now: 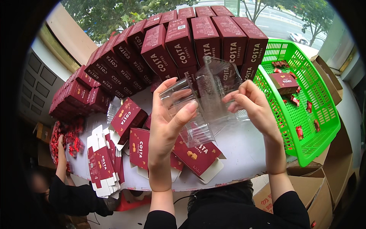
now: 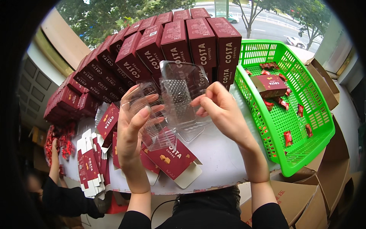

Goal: The person assembles small red cardboard boxes by folding and tucking flaps. They then place clear plastic trays on the table and fill them with individually wrapped red candies from a green basket. The person works at a table with stacks of finished boxes and loose candy wrappers nearby.

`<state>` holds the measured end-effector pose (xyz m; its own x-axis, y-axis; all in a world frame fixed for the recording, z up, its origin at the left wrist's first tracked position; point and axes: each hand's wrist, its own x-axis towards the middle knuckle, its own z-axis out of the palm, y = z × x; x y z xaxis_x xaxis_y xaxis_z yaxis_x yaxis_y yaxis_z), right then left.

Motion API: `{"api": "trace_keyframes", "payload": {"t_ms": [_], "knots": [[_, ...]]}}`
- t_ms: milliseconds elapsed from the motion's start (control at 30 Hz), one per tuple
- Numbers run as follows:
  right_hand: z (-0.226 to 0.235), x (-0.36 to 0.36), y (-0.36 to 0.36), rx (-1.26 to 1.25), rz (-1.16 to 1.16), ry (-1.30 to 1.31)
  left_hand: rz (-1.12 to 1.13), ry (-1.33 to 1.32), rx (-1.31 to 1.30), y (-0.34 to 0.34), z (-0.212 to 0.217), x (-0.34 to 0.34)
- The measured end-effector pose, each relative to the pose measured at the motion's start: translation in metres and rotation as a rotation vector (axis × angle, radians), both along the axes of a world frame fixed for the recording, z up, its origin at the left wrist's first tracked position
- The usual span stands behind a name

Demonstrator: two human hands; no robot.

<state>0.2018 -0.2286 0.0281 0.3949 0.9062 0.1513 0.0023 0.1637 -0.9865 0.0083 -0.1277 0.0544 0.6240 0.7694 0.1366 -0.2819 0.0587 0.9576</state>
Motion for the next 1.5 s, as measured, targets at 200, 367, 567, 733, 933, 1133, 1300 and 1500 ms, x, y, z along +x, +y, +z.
{"api": "trace_keyframes", "payload": {"t_ms": [200, 367, 567, 733, 933, 1133, 1300, 1500], "knots": [[0.01, 0.028, -0.03, -0.254, 0.185, -0.701, 0.127, 0.036, 0.122, 0.0, 0.002, -0.003], [-0.021, 0.024, -0.043, -0.597, 0.222, -1.169, 0.115, 0.028, 0.109, -0.001, 0.003, -0.003], [-0.033, 0.021, -0.044, -0.659, 0.281, -1.375, 0.093, 0.027, 0.099, -0.002, 0.003, -0.001], [0.002, -0.004, -0.024, -0.273, 0.07, -0.939, 0.062, 0.009, 0.083, -0.006, 0.002, 0.002], [-0.005, -0.031, -0.001, 0.031, 0.105, -0.321, -0.111, -0.017, -0.017, -0.01, 0.0, 0.006], [-0.016, -0.022, 0.002, -0.073, 0.133, -0.144, -0.143, 0.066, 0.042, -0.011, -0.004, 0.01], [-0.013, -0.022, 0.002, -0.08, 0.115, -0.236, -0.091, 0.076, 0.119, -0.013, -0.005, 0.013], [-0.011, -0.02, 0.001, -0.13, 0.125, -0.282, -0.104, 0.096, 0.128, -0.015, -0.005, 0.014]]}}
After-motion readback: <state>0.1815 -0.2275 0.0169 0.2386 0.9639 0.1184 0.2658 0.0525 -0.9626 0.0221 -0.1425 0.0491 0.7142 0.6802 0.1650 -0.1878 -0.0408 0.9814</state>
